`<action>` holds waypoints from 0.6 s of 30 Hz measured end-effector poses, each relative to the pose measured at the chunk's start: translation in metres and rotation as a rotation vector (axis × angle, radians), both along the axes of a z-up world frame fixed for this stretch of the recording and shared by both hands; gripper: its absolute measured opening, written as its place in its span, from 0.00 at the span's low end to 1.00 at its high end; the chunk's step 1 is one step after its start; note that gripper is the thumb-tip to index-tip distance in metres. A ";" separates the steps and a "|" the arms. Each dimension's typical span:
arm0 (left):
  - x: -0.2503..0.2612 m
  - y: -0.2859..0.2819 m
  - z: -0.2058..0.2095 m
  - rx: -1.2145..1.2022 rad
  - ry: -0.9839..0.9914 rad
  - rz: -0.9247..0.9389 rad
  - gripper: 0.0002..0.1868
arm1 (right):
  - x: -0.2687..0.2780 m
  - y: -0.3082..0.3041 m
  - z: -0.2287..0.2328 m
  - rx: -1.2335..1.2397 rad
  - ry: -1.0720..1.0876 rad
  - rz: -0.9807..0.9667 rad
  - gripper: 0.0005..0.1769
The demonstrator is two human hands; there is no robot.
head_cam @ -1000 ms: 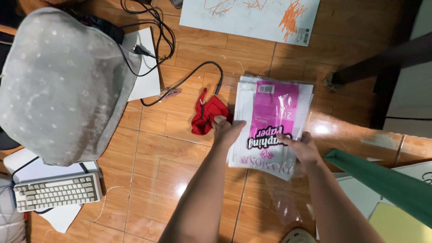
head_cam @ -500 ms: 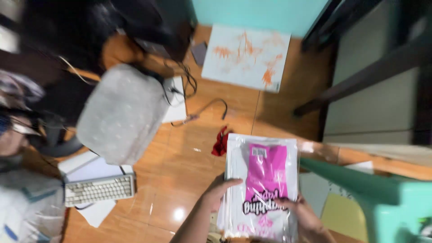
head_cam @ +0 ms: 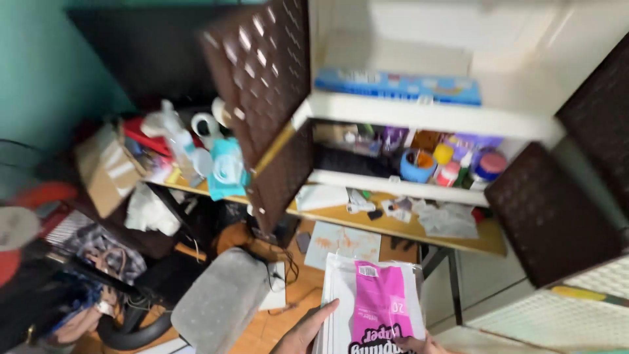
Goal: Organizing various stationery items, papers, and office supplies inside a plastic storage cabinet.
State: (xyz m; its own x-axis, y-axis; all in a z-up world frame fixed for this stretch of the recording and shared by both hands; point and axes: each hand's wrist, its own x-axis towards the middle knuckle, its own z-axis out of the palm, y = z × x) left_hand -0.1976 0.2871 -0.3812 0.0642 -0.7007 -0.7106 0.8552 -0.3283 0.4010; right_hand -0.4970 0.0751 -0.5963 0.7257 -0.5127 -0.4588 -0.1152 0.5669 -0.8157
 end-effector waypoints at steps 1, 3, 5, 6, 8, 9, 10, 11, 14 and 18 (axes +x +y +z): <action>0.003 0.004 0.016 -0.093 0.105 0.048 0.35 | 0.014 -0.017 0.027 -0.029 -0.036 0.026 0.46; 0.014 0.000 0.061 -0.242 0.152 0.109 0.36 | 0.053 -0.049 0.111 -0.093 -0.105 0.072 0.49; 0.013 0.009 0.096 -0.359 0.227 0.164 0.38 | 0.059 -0.073 0.255 -0.117 -0.128 0.093 0.50; 0.014 0.014 0.113 -0.359 0.193 0.188 0.40 | 0.074 -0.047 0.318 -0.162 -0.040 0.030 0.54; 0.017 0.022 0.145 -0.368 0.155 0.212 0.41 | 0.109 0.031 0.397 -0.214 0.041 -0.032 0.59; 0.020 0.025 0.161 -0.383 0.102 0.201 0.42 | 0.117 0.046 0.433 -0.225 0.070 -0.036 0.57; 0.021 0.024 0.176 -0.399 0.053 0.188 0.42 | 0.123 0.058 0.468 -0.238 0.101 -0.043 0.55; 0.020 0.025 0.183 -0.408 0.052 0.186 0.42 | 0.125 0.067 0.488 -0.247 0.098 -0.045 0.55; 0.023 0.016 0.204 -0.390 -0.005 0.176 0.42 | 0.131 0.078 0.535 -0.230 0.286 -0.159 0.50; 0.034 -0.017 0.228 -0.333 -0.094 0.116 0.42 | 0.129 0.051 0.551 -0.271 0.385 -0.150 0.49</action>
